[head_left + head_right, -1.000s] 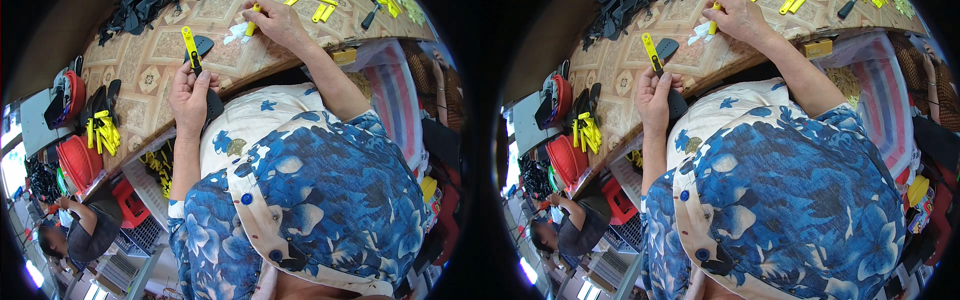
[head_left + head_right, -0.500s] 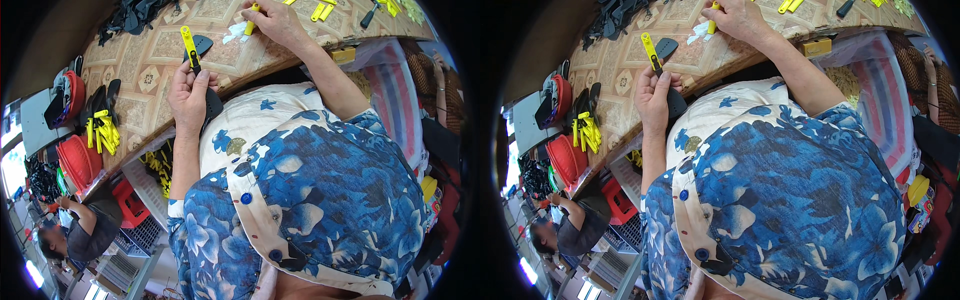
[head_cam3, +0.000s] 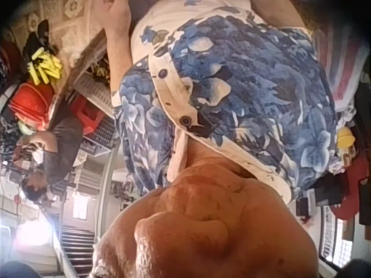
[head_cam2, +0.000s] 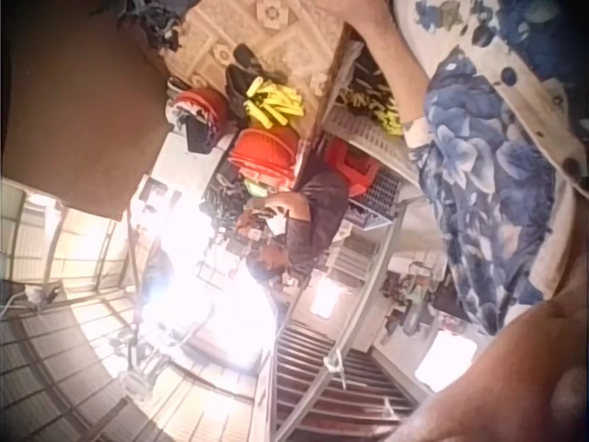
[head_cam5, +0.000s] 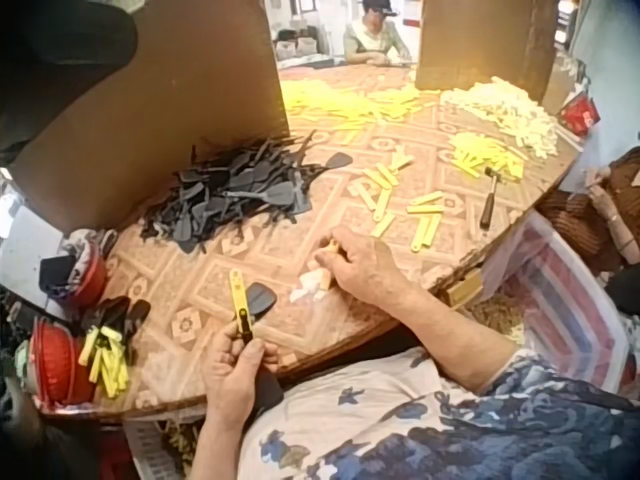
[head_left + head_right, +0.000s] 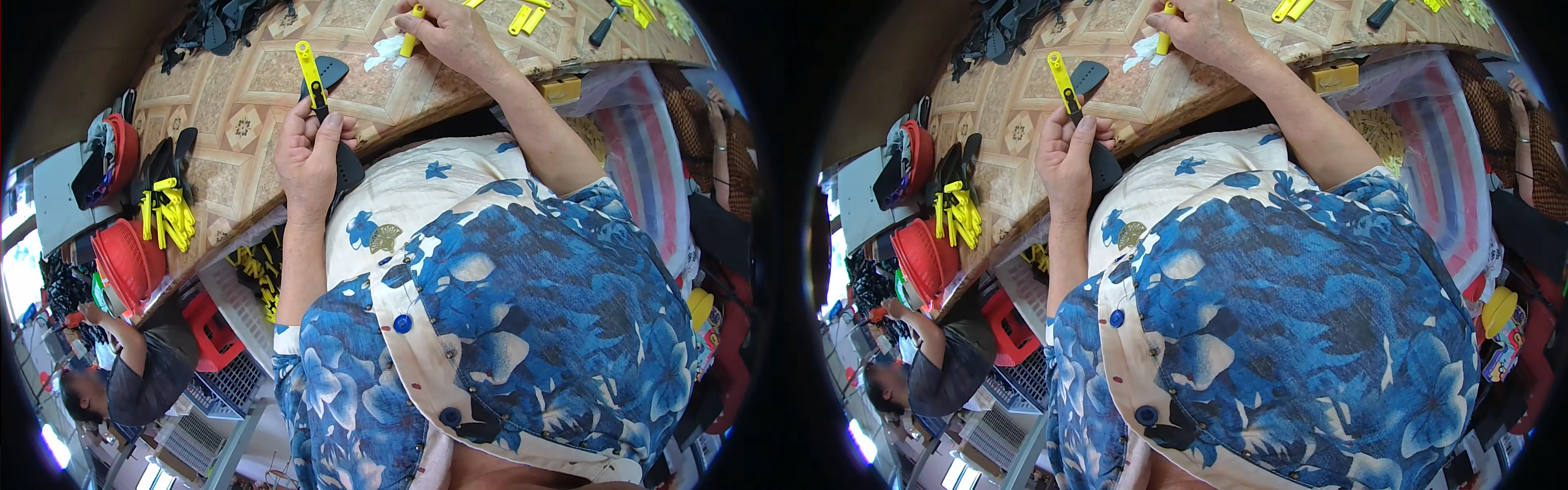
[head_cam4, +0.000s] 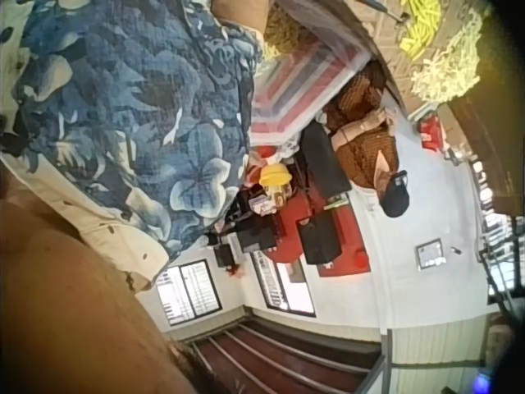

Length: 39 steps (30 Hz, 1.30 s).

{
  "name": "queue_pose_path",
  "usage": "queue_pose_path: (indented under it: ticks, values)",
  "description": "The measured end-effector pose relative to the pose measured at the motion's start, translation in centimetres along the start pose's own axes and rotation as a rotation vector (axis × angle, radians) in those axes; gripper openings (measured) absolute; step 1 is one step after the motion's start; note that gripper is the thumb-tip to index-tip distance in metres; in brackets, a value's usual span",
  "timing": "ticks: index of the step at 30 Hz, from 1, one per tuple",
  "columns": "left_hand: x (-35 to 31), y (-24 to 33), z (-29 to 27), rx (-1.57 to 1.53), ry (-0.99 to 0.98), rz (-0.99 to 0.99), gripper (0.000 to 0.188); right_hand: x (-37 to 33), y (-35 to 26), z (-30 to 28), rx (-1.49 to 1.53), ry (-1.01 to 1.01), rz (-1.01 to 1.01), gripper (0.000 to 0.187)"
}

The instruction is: The person attaches yellow plastic handles onto black plastic pieces by hand and using a mallet, places the assembled pieces into a plastic container, and sorts loose components across the work table.

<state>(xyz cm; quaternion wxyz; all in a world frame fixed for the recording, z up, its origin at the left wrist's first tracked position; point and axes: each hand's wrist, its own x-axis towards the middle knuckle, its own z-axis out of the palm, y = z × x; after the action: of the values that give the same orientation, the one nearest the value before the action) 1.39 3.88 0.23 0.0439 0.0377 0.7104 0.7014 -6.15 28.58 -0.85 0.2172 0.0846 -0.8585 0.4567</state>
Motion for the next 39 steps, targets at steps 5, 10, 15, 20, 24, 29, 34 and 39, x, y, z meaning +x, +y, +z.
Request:
queue_pose_path:
  ticks: [5, 10, 15, 20, 24, 29, 34, 39]
  values:
    - [0.0, -0.1, -0.1, -0.009, -0.007, 0.0, 0.032, 0.0, -0.2, 0.1, 0.024, 0.005, 0.026, 0.024]
    - [0.0, 0.0, -0.1, -0.004, -0.006, -0.014, 0.032, 0.0, -0.2, 0.0, 0.024, -0.005, 0.042, 0.021]
    - [0.1, 0.1, 0.0, 0.002, -0.006, -0.015, 0.033, 0.2, 1.2, -0.1, 0.513, -0.097, 0.266, 0.014]
    - [0.3, 0.1, -0.2, 0.0, 0.001, -0.054, 0.033, 0.6, -2.8, 0.0, 0.718, -0.174, 0.202, 0.011]
    - [0.4, 0.4, -0.1, -0.06, -0.002, -0.099, 0.03, 1.1, -6.6, 1.4, 0.716, -0.287, 0.011, 0.009]
    - [0.3, 0.5, -0.2, -0.071, 0.016, -0.11, 0.029, 1.0, -7.1, 5.0, 0.54, -0.192, -0.128, 0.016]
    - [0.5, 0.5, -0.4, -0.112, 0.005, -0.132, 0.031, 0.6, -5.9, 6.7, 0.315, -0.25, -0.233, 0.022]
    - [0.4, 0.5, -0.6, -0.106, -0.01, -0.137, 0.031, 0.0, -6.7, 7.0, 0.235, -0.204, -0.242, 0.022]
